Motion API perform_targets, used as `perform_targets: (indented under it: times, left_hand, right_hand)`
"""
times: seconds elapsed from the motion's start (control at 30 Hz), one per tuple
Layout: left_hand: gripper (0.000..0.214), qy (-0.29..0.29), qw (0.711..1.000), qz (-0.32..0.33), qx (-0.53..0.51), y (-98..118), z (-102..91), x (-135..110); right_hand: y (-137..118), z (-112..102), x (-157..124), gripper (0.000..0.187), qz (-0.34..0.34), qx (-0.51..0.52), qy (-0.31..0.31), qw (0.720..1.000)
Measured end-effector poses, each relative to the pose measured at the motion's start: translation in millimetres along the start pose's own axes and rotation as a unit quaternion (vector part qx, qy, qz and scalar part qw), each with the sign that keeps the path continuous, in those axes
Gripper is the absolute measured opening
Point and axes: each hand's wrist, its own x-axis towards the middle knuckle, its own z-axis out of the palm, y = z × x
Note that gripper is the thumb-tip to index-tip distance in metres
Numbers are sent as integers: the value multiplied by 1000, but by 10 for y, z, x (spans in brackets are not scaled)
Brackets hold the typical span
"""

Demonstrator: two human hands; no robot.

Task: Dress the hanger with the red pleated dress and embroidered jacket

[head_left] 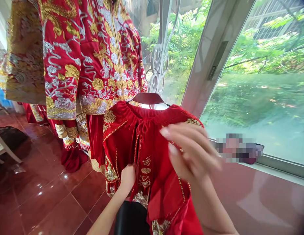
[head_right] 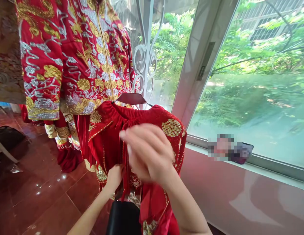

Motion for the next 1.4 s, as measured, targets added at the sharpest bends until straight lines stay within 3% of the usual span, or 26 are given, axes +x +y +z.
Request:
perform_targets:
  times: [0.03, 0.1, 0.17, 0.23, 0.3, 0.37, 0.43, 0.47, 0.53, 0.6, 0.73, 0.83, 0.9, 0.97, 1.0, 1.03, 1.1, 1.13, 1.2, 1.27, 1.4]
  left_hand:
    - [35, -48, 999, -13, 19, -59, 130, -70]
    - [33, -112, 993, -27, 39, -157, 318, -202]
    - [25, -149, 988, -20, 43, -193, 319, -297]
    - [14, -171, 984, 17, 35, -136, 67, -336]
    - [14, -142, 985, 95, 0, 6, -413, -326]
    - [29, 49, 967, 235, -84, 183, -996, -275]
    - [28, 259, 908, 323, -65, 330, -1518, -189]
    - [27, 315, 886, 339, -33, 376, -1713, -135]
    - [30, 334, 863, 378, 36, 408, -1937, -23]
    - [31, 283, 857, 421, 88, 368, -1963, 61]
    - [22, 223, 827, 489, 164, 162, -1741, 51]
    - [9, 193, 807, 518, 208, -5, -1588, -56]
    - [17, 147, 793, 551, 217, -50, -1545, -110]
    - [24, 140, 779, 578, 199, -1, -1562, -115]
    - [25, 159, 781, 574, 186, 60, -1592, -95]
    - [24, 191, 789, 556, 177, 137, -1631, -58]
    - [27, 248, 821, 481, 184, 303, -1719, 50]
    - [29, 250, 841, 435, 204, 372, -1761, 113]
    - [26, 200, 873, 369, 251, 446, -1831, 225]
    - [23, 117, 887, 358, 268, 429, -1893, 287]
    - [27, 1, 884, 419, 206, 305, -2052, 259]
  right_hand:
    - [123, 123, 100, 29, -16, -9, -7, 1000]
    - [375, 383, 203, 31, -3, -54, -80, 995]
    - [574, 601, 198, 34, 21, -109, -157, 981]
    - [670, 719, 139, 35, 34, -139, -199, 969]
    - [672, 724, 81, 27, 40, -136, -209, 967]
    - [627, 642, 39, 15, 35, -112, -211, 970]
    - [579, 510, 6, 12, 10, -80, -212, 974]
    - [561, 433, -14, 13, -9, -65, -215, 974]
    - [529, 273, -65, 19, -50, -45, -231, 971]
    - [487, 122, -148, 22, -83, -40, -260, 961]
    - [319, -65, -483, 13, -144, -33, -363, 920]
    - [180, -89, -857, 13, -134, -23, -512, 848]
    - [133, -68, -1054, 17, -69, -26, -622, 780]
    - [137, -3, -1124, 19, -4, 34, -684, 728]
    - [152, 56, -1107, 18, 27, 89, -678, 729]
    - [171, 136, -1061, 18, 62, 148, -639, 753]
    - [200, 356, -926, 22, 146, 226, -480, 835]
    - [206, 484, -860, 25, 191, 234, -384, 872]
    - [194, 728, -768, 28, 272, 197, -221, 916]
    - [150, 896, -741, 26, 330, 145, -132, 923]
    - [-19, 936, -778, 19, 377, 173, -81, 906]
